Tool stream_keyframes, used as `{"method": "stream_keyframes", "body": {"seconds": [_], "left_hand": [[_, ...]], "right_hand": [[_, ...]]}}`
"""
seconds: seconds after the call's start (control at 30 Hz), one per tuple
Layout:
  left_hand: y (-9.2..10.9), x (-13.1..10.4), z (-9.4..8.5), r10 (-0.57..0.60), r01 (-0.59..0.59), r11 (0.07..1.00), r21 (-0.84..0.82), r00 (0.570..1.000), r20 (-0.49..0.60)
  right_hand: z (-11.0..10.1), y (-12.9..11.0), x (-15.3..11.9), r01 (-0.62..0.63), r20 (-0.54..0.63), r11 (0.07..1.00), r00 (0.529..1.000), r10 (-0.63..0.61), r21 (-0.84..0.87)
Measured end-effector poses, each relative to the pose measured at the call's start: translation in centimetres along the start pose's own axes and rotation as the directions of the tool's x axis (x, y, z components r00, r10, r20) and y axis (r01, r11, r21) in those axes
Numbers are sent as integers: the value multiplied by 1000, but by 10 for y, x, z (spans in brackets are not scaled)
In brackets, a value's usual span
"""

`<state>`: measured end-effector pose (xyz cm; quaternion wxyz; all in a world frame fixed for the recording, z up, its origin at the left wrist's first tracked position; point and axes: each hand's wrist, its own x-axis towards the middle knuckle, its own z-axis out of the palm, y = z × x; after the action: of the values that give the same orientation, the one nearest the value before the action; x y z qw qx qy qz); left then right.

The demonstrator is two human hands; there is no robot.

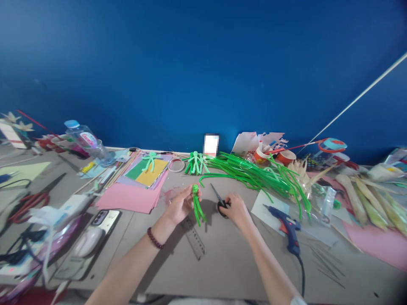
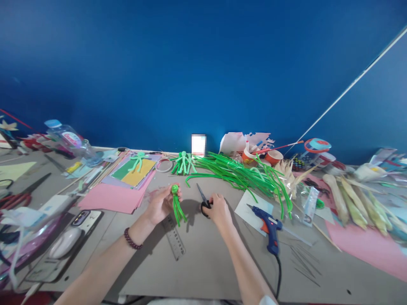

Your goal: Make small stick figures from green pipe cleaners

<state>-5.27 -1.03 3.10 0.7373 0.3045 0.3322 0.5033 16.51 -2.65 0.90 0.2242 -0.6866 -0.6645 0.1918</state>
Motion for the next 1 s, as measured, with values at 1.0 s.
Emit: {"method": "stream_keyframes", "body": {"seconds": [1.0], "left_hand": [[-5,5,5,-35,35,999,-4,997,-69]], "right_hand": [[-39,-78,42,61,371,734,832,-412,677]]}}
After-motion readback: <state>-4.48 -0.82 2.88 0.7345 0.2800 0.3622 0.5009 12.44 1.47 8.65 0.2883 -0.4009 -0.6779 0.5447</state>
